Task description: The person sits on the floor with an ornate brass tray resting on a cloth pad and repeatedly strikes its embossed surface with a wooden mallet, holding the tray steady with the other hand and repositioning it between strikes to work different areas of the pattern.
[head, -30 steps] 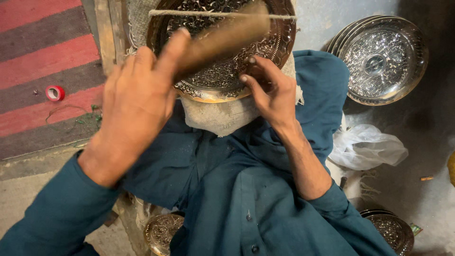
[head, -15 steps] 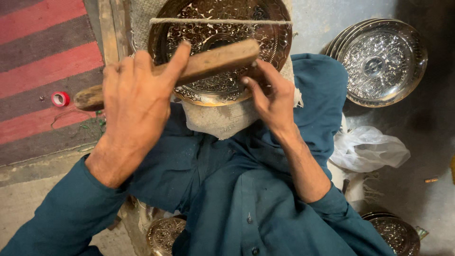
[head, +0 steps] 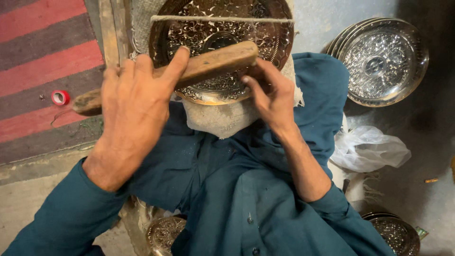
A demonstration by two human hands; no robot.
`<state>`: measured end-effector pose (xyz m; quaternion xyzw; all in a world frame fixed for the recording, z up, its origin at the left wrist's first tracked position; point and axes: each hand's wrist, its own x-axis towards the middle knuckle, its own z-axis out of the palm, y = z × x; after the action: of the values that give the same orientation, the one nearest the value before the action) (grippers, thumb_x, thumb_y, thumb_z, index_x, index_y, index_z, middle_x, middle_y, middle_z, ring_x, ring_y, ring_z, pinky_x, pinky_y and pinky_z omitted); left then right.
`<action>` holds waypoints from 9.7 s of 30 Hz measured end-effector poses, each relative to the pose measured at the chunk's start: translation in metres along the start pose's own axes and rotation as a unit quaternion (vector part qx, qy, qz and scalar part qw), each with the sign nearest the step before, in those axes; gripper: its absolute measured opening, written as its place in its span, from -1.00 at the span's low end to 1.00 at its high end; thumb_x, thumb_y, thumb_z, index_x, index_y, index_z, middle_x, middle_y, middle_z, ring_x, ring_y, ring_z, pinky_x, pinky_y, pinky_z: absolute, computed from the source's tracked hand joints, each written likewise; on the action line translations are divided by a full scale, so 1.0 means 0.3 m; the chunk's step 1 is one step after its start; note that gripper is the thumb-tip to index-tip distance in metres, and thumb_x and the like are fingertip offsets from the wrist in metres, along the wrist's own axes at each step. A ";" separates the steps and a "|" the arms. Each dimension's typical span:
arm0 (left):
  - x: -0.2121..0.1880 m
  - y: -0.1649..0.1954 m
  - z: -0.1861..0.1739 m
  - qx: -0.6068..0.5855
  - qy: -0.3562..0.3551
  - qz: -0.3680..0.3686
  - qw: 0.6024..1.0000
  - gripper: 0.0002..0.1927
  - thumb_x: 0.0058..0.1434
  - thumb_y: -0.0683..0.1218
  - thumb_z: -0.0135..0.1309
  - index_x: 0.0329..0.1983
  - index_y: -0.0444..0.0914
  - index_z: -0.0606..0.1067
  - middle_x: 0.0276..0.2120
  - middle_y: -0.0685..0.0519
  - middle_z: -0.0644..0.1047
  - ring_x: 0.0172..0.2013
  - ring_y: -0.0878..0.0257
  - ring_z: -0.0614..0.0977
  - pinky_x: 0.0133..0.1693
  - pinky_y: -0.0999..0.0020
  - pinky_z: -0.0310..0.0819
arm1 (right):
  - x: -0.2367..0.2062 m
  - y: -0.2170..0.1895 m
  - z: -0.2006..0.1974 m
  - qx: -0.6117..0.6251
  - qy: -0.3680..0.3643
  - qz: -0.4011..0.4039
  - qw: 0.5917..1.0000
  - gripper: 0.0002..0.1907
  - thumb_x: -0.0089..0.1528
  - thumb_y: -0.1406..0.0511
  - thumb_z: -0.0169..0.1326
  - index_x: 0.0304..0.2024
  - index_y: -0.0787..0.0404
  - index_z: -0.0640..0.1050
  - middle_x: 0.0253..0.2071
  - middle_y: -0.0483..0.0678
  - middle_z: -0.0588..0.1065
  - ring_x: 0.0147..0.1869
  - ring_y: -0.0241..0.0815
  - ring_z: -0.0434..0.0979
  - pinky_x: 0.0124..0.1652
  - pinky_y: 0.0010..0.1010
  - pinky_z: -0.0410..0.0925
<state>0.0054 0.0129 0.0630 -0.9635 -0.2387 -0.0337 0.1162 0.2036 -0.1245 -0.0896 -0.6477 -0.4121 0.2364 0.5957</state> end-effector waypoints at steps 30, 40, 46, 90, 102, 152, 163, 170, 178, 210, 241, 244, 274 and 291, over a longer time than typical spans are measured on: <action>-0.028 0.015 0.043 -0.170 0.007 -0.026 0.985 -0.15 0.19 -0.27 0.15 0.58 -0.08 0.23 -0.21 -0.12 0.39 -0.18 -0.10 0.51 -0.11 -0.01 0.37 | 0.009 -0.023 -0.018 -0.077 0.002 -0.028 0.997 -0.65 0.32 0.50 0.26 0.15 0.30 0.53 -0.17 -0.04 0.64 -0.12 -0.37 0.64 -0.14 -0.55 0.48; -0.031 0.013 0.057 -0.099 0.013 -0.010 0.995 -0.16 0.25 -0.27 0.17 0.58 -0.01 0.20 -0.23 -0.06 0.37 -0.20 -0.03 0.50 -0.11 0.04 0.36 | 0.015 -0.010 -0.019 -0.075 -0.002 -0.040 0.996 -0.60 0.31 0.50 0.27 0.18 0.30 0.52 -0.12 0.00 0.65 -0.07 -0.34 0.67 -0.09 -0.53 0.50; -0.031 0.023 0.064 -0.099 0.017 -0.027 0.995 -0.16 0.18 -0.28 0.15 0.53 -0.02 0.22 -0.26 -0.06 0.37 -0.24 -0.03 0.50 -0.17 0.06 0.35 | 0.013 -0.009 -0.023 -0.079 -0.010 -0.040 0.996 -0.61 0.31 0.51 0.25 0.19 0.31 0.52 -0.12 -0.01 0.65 -0.08 -0.36 0.65 -0.11 -0.54 0.48; -0.057 0.010 0.042 -0.256 -0.017 -0.081 0.963 -0.19 0.14 -0.26 0.18 0.48 -0.09 0.24 -0.18 -0.13 0.41 -0.12 -0.15 0.52 -0.11 -0.05 0.43 | 0.011 -0.043 -0.037 -0.052 -0.002 -0.027 0.998 -0.64 0.38 0.54 0.17 0.21 0.27 0.49 -0.07 0.01 0.64 0.04 -0.32 0.68 -0.02 -0.51 0.51; -0.043 0.046 0.088 -0.165 0.043 -0.067 0.983 -0.16 0.21 -0.28 0.20 0.55 -0.04 0.24 -0.23 -0.04 0.37 -0.15 -0.01 0.52 -0.11 0.05 0.41 | 0.028 0.003 -0.062 -0.098 -0.023 -0.048 0.994 -0.60 0.32 0.50 0.26 0.19 0.27 0.51 -0.14 -0.01 0.65 -0.06 -0.33 0.67 -0.10 -0.51 0.51; -0.047 0.054 0.083 -0.111 0.039 -0.068 0.991 -0.18 0.18 -0.29 0.17 0.52 -0.03 0.26 -0.24 -0.03 0.35 -0.20 0.01 0.49 -0.05 0.04 0.39 | 0.031 0.000 -0.038 -0.069 0.008 -0.001 0.998 -0.64 0.30 0.48 0.27 0.14 0.30 0.53 -0.19 -0.02 0.63 -0.15 -0.29 0.64 -0.17 -0.52 0.49; -0.038 0.049 0.040 -0.174 0.052 -0.078 0.980 -0.26 0.15 -0.27 0.11 0.44 -0.09 0.33 -0.22 -0.10 0.39 -0.15 -0.06 0.49 -0.05 0.00 0.36 | 0.040 0.003 -0.052 -0.072 -0.032 -0.050 0.996 -0.70 0.34 0.51 0.23 0.11 0.33 0.53 -0.08 -0.01 0.63 -0.04 -0.29 0.67 -0.06 -0.49 0.50; -0.070 0.046 0.045 -0.182 -0.001 -0.100 0.978 -0.21 0.18 -0.27 0.14 0.50 -0.05 0.27 -0.21 -0.10 0.38 -0.17 -0.11 0.50 -0.13 -0.03 0.41 | 0.054 -0.007 -0.079 -0.061 -0.032 -0.040 0.997 -0.64 0.35 0.50 0.25 0.18 0.30 0.50 -0.04 0.00 0.64 0.02 -0.29 0.67 -0.03 -0.48 0.51; -0.082 0.071 0.095 -0.245 -0.010 -0.116 0.963 -0.16 0.10 -0.26 0.18 0.49 -0.05 0.26 -0.25 -0.11 0.41 -0.20 -0.14 0.53 -0.19 -0.07 0.42 | 0.079 -0.003 -0.103 -0.096 -0.076 -0.055 0.991 -0.59 0.31 0.51 0.24 0.20 0.29 0.50 -0.09 -0.01 0.66 0.01 -0.28 0.71 -0.05 -0.49 0.52; -0.068 0.085 0.103 -0.206 0.064 -0.102 0.971 -0.23 0.16 -0.28 0.13 0.48 -0.15 0.30 -0.26 -0.14 0.37 -0.19 -0.13 0.48 -0.11 -0.02 0.34 | 0.083 0.034 -0.098 -0.124 -0.053 -0.097 0.986 -0.57 0.26 0.47 0.34 0.15 0.30 0.52 -0.11 0.01 0.66 -0.04 -0.27 0.71 -0.06 -0.49 0.53; -0.067 0.077 0.099 -0.185 0.034 -0.103 0.977 -0.17 0.18 -0.25 0.20 0.54 -0.05 0.26 -0.22 -0.08 0.34 -0.18 -0.06 0.48 -0.10 0.00 0.36 | 0.062 0.009 -0.070 -0.095 -0.011 -0.063 0.993 -0.60 0.30 0.53 0.25 0.18 0.29 0.52 -0.08 0.01 0.64 -0.01 -0.29 0.68 -0.06 -0.50 0.52; -0.062 0.070 0.091 -0.183 0.033 -0.105 0.977 -0.20 0.22 -0.27 0.17 0.53 -0.06 0.24 -0.24 -0.07 0.34 -0.23 -0.03 0.47 -0.14 0.03 0.35 | 0.056 -0.003 -0.064 -0.083 -0.016 -0.069 0.994 -0.59 0.31 0.54 0.24 0.20 0.29 0.52 -0.07 0.00 0.64 0.01 -0.29 0.68 -0.03 -0.50 0.52; -0.088 0.119 0.116 -0.336 0.077 -0.123 0.931 -0.17 0.23 -0.28 0.12 0.55 -0.08 0.13 -0.12 -0.10 0.41 -0.11 -0.03 0.56 -0.03 0.02 0.50 | 0.094 0.014 -0.132 -0.122 -0.069 -0.096 0.985 -0.59 0.33 0.48 0.30 0.19 0.22 0.51 -0.08 0.00 0.67 -0.02 -0.30 0.71 -0.12 -0.53 0.55; -0.068 0.136 0.108 -0.020 0.081 -0.095 0.992 -0.20 0.24 -0.29 0.13 0.54 0.01 0.25 -0.21 -0.01 0.34 -0.14 0.01 0.47 0.02 0.03 0.41 | 0.109 0.000 -0.135 -0.133 -0.073 -0.110 0.982 -0.62 0.32 0.46 0.32 0.16 0.24 0.52 -0.13 0.00 0.67 -0.09 -0.27 0.72 -0.12 -0.49 0.55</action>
<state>0.0067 -0.0237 0.0206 -0.9326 -0.3186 -0.1278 0.1119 0.2537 -0.1213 -0.0763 -0.6528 -0.5509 0.1595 0.4948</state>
